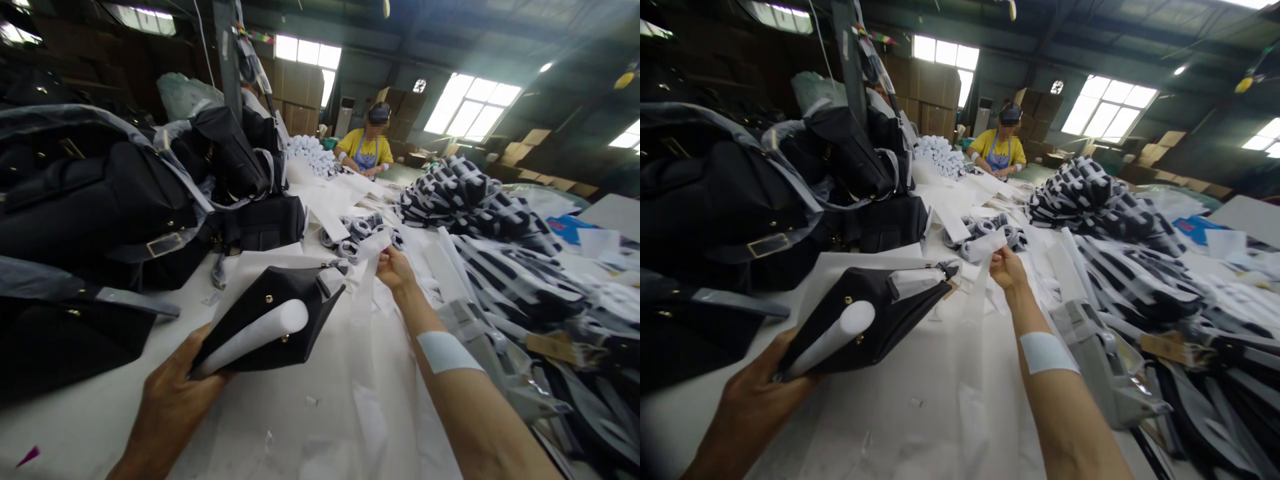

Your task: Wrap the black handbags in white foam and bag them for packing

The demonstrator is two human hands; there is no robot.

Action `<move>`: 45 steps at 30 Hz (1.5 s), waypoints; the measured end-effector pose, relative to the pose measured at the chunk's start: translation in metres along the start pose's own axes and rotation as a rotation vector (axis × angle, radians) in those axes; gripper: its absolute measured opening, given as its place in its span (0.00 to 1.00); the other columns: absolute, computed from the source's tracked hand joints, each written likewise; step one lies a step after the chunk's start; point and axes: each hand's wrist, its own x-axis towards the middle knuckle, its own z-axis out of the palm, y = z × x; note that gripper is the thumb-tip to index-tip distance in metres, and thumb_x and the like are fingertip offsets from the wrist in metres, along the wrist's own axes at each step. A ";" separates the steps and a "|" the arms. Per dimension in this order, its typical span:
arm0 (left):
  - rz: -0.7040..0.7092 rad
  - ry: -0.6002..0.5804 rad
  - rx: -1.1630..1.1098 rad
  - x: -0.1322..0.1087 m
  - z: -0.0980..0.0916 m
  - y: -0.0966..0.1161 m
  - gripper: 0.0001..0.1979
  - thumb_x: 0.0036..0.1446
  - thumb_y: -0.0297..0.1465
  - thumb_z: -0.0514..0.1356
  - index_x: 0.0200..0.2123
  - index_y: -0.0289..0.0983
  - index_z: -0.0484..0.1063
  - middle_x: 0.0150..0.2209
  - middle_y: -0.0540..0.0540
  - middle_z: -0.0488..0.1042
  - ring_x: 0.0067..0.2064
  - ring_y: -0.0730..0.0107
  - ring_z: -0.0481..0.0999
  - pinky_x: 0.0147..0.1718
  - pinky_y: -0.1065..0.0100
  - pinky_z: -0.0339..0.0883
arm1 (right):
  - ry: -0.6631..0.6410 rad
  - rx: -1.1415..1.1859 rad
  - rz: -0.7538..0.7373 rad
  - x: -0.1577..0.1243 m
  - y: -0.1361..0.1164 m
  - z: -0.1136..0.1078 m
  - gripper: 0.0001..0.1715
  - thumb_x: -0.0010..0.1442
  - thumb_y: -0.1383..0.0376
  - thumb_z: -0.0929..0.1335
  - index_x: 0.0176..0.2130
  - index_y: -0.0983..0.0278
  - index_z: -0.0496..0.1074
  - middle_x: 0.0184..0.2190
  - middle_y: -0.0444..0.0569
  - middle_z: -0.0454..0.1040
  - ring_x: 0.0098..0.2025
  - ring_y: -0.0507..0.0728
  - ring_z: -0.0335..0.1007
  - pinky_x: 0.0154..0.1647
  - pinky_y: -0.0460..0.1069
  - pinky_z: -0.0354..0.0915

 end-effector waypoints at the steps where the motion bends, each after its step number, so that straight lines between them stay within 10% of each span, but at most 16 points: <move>1: 0.000 0.002 -0.021 0.000 0.001 0.000 0.19 0.50 0.39 0.60 0.47 0.48 0.71 0.37 0.54 0.80 0.32 0.62 0.80 0.34 0.69 0.74 | 0.013 0.019 0.031 0.001 0.004 -0.003 0.17 0.68 0.51 0.61 0.41 0.62 0.67 0.26 0.44 0.71 0.22 0.49 0.66 0.20 0.42 0.66; 11: -0.058 -0.035 -0.132 0.002 0.002 0.006 0.19 0.48 0.39 0.61 0.46 0.49 0.72 0.37 0.55 0.80 0.35 0.60 0.80 0.40 0.67 0.75 | 0.140 -0.240 0.129 -0.029 0.024 -0.021 0.25 0.67 0.51 0.63 0.55 0.65 0.61 0.51 0.60 0.69 0.37 0.55 0.78 0.31 0.49 0.75; 18: -0.046 -0.049 -0.154 0.005 -0.003 0.012 0.20 0.49 0.41 0.61 0.47 0.44 0.73 0.37 0.50 0.81 0.34 0.58 0.81 0.39 0.64 0.75 | -0.126 -0.716 0.155 -0.129 0.047 -0.027 0.22 0.46 0.51 0.77 0.26 0.65 0.72 0.21 0.47 0.72 0.22 0.55 0.69 0.20 0.46 0.61; 23: 0.002 -0.062 -0.126 0.002 -0.005 0.010 0.21 0.52 0.41 0.60 0.49 0.40 0.73 0.40 0.47 0.81 0.36 0.56 0.81 0.41 0.63 0.75 | -0.269 -1.174 0.040 -0.203 0.073 -0.023 0.24 0.44 0.48 0.76 0.32 0.62 0.72 0.31 0.49 0.76 0.33 0.59 0.71 0.29 0.48 0.56; 33: 0.072 -0.005 -0.118 0.002 -0.001 0.010 0.21 0.57 0.46 0.57 0.48 0.41 0.72 0.41 0.47 0.81 0.38 0.58 0.82 0.43 0.64 0.75 | -0.083 -1.113 -0.027 -0.259 0.103 0.000 0.05 0.47 0.67 0.66 0.23 0.61 0.62 0.26 0.44 0.72 0.31 0.55 0.68 0.31 0.47 0.56; 40: 0.115 0.028 -0.106 0.003 0.000 0.006 0.22 0.58 0.47 0.58 0.51 0.41 0.71 0.42 0.48 0.81 0.40 0.59 0.82 0.44 0.66 0.74 | 0.182 -0.864 -0.476 -0.246 0.020 -0.027 0.07 0.55 0.61 0.65 0.27 0.59 0.63 0.22 0.41 0.67 0.26 0.54 0.65 0.29 0.47 0.59; 45: 0.107 0.019 -0.121 0.002 -0.001 0.005 0.22 0.57 0.45 0.59 0.52 0.43 0.70 0.43 0.50 0.81 0.40 0.60 0.82 0.44 0.67 0.74 | -0.002 -1.208 -0.818 -0.263 -0.018 -0.010 0.09 0.56 0.75 0.62 0.31 0.61 0.65 0.28 0.43 0.69 0.28 0.52 0.64 0.30 0.46 0.58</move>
